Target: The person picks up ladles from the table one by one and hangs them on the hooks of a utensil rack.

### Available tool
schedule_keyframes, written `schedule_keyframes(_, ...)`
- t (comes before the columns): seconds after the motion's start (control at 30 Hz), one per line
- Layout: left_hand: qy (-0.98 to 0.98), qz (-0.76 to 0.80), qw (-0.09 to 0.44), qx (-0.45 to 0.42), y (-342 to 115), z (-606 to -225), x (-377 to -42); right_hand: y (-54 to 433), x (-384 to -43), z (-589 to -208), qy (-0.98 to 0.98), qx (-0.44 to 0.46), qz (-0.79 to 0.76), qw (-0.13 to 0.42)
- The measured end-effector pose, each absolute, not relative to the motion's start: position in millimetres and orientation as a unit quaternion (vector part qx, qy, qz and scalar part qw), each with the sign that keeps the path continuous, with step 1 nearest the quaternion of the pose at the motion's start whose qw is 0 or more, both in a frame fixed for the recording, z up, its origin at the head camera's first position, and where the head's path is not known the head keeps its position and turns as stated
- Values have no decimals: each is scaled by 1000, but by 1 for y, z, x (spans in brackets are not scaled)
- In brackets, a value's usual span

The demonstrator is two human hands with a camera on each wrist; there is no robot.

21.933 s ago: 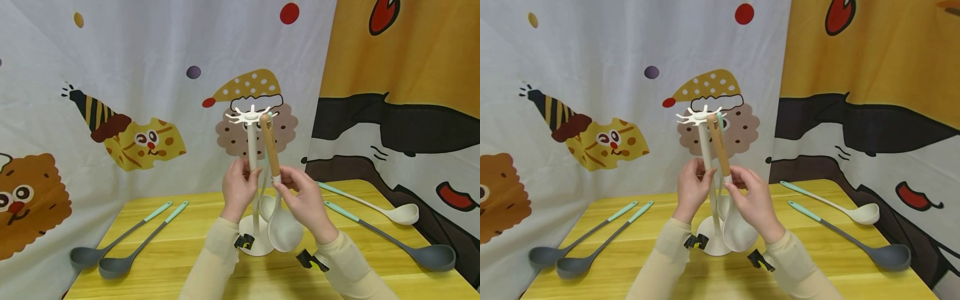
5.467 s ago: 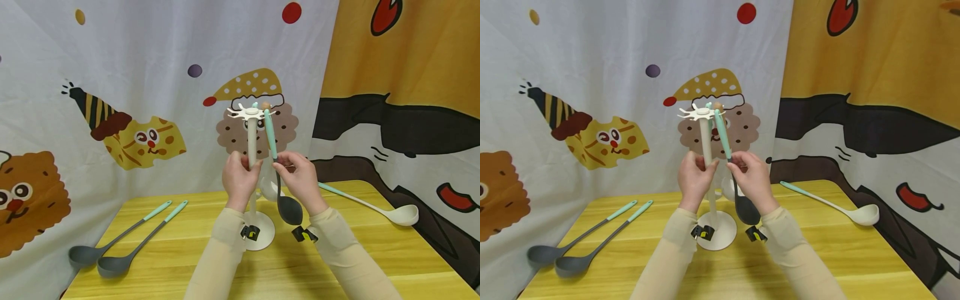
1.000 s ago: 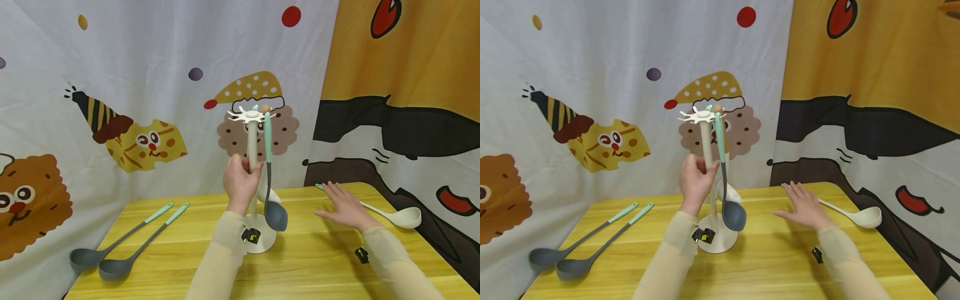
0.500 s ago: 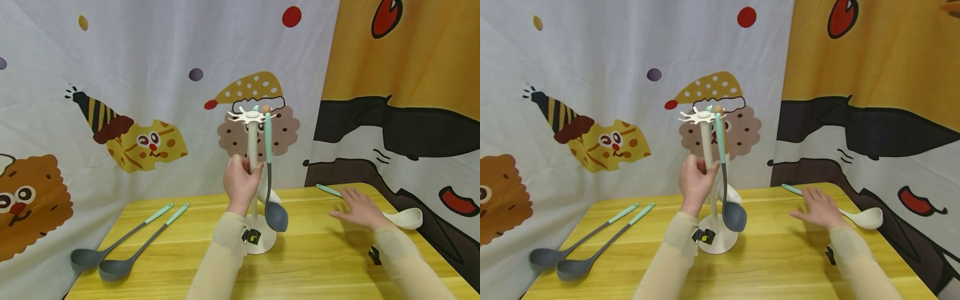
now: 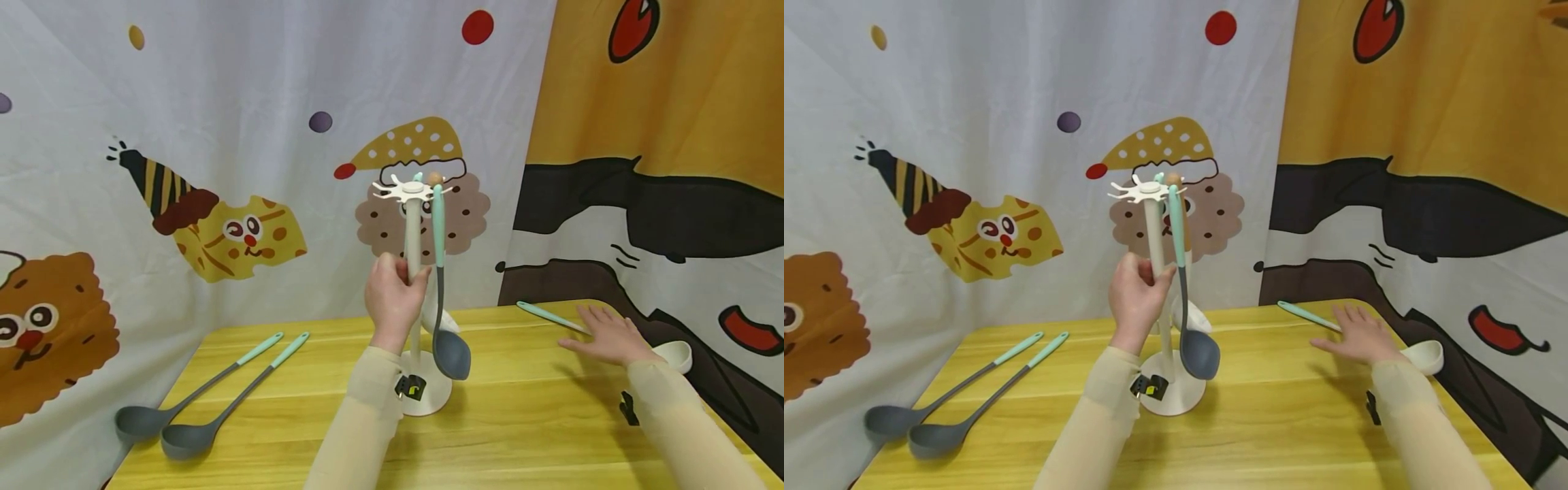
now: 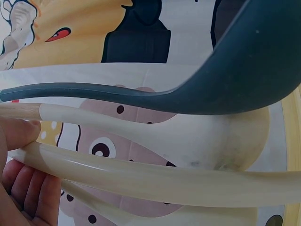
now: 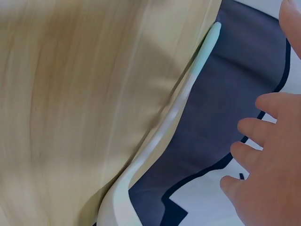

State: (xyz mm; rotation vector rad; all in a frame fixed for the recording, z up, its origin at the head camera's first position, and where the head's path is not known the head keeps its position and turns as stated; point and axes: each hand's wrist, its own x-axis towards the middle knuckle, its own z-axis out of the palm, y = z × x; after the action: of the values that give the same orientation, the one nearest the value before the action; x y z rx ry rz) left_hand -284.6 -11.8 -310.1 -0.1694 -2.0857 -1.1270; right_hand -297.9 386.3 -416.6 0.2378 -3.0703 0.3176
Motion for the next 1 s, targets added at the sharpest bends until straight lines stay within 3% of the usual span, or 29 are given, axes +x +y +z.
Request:
schedule_keyframes(0.47, -812, -440, 377, -68, -11, -311, -284, 407, -303, -428, -991, 61, 119, -2)
schedule_keyframes(0.77, -813, -441, 374, -70, -11, -310, -283, 421, -306, -435, -992, 69, 108, 20)
schedule_keyframes(1.0, -814, -439, 375, -66, -11, -310, -284, 430, -307, -444, -990, 43, 136, -4)
